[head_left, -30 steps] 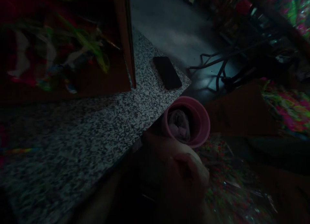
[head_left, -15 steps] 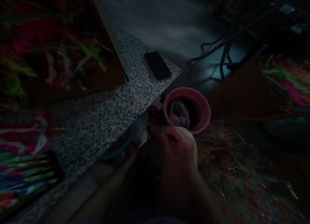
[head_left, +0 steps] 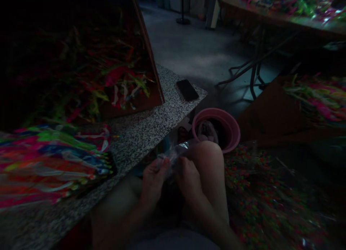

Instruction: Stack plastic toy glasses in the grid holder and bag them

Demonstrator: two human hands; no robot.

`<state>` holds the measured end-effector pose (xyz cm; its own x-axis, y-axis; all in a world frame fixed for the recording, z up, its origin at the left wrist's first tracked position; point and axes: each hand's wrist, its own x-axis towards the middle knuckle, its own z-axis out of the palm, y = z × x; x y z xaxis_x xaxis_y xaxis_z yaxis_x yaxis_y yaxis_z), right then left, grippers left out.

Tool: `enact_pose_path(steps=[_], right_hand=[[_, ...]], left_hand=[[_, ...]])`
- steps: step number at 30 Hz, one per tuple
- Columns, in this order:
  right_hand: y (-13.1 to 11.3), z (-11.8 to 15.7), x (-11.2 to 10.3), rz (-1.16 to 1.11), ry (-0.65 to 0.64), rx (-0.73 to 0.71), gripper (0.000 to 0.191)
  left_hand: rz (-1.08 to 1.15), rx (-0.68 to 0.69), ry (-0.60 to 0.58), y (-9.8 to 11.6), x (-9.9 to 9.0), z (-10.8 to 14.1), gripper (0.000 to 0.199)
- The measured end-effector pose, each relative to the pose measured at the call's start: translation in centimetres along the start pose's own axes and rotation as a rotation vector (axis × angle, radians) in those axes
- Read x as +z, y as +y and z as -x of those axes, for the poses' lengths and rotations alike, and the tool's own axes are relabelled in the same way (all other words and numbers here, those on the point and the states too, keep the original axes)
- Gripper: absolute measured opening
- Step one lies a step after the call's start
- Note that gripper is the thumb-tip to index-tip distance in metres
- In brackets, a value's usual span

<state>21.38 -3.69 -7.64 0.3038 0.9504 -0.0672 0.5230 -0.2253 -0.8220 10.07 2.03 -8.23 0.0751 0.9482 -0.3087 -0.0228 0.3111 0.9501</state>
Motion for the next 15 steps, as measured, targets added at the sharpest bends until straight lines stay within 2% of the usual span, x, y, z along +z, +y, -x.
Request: enact_pose_path(steps=[2,5,7,9,11,12,13,15], right_hand=[[0.1,0.4,-0.9,-0.235,-0.181,0.045,0.025],[0.6,1.3,-3.6,-0.656,-0.255,0.215,0.015],[0.3,2.6,-4.6,-0.926,-0.310,0.413,0.023],[-0.8,4.3,-4.3,-1.067,-0.422,0.549,0.021],[-2.7,5.9,-3.4,-0.965,-0.518,0.529,0.012],[-3.7,6.6,-3.0,-0.825,-0.537,0.447,0.009],[-4.5,7.2,-2.8,-0.647,-0.530,0.324,0.008],[-5.2,8.0,-3.1,-0.303,-0.452,0.019,0.016]], left_hand=[[-0.158,0.113,0.010,1.3,-1.8,2.0,0.041],[-0.529,0.237,0.073,0.8,-6.1,4.2,0.037],[-0.751,0.267,-0.008,-0.5,-9.0,5.8,0.030],[-0.873,0.308,-0.164,-1.4,-11.1,7.4,0.031],[-0.885,0.374,-0.241,-1.3,-12.0,8.9,0.033],[-0.846,0.385,-0.246,-0.9,-12.3,9.6,0.032],[-0.784,0.347,-0.258,-0.2,-12.5,10.3,0.029],[-0.594,0.146,-0.294,1.4,-13.4,11.8,0.026]])
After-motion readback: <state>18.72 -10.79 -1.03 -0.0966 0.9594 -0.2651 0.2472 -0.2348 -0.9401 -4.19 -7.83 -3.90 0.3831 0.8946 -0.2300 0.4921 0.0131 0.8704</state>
